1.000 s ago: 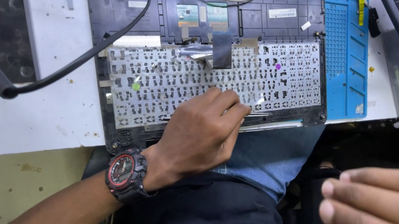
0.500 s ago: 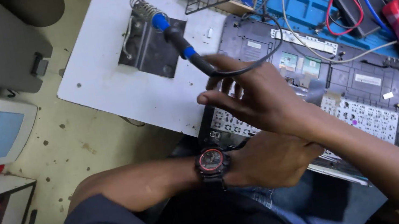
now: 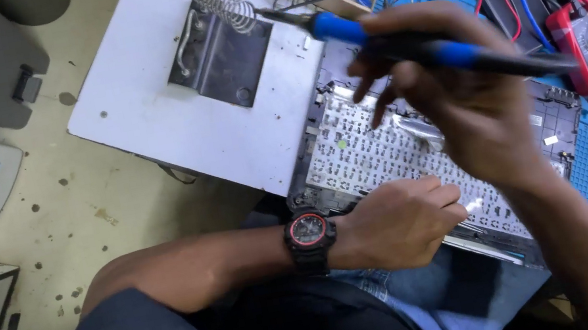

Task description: The person uses a soldering iron and tweezers to work on the underside of a disassembled laptop keyboard. They apply heat to specific points on the metal frame and use tweezers to manipulate small components or solder.

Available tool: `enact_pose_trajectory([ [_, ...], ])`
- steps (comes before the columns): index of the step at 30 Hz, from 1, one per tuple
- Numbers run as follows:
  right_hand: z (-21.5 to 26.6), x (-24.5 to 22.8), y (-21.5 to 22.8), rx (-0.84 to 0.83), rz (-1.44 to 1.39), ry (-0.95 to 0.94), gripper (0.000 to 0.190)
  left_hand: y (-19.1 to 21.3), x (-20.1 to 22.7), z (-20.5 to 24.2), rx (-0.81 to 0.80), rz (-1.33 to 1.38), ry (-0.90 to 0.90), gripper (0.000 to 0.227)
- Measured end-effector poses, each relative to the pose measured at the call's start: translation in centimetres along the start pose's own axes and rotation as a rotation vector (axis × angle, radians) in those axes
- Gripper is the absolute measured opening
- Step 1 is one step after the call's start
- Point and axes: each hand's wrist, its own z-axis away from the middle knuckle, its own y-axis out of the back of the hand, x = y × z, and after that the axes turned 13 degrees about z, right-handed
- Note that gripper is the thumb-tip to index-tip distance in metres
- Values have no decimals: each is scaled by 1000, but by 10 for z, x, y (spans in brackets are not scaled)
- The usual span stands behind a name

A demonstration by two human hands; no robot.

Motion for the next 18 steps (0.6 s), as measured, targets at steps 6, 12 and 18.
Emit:
enact_pose_trajectory([
  [6,242,50,135,596,55,-291,36,-7,-4,-1,-125,64,52,11],
  [12,308,23,126,642,112,-310,26,-1,-4,-3,-204,19,56,10],
  [18,290,48,94,593,-523,-95,19,6,-1,-9,-221,-6,76,11],
])
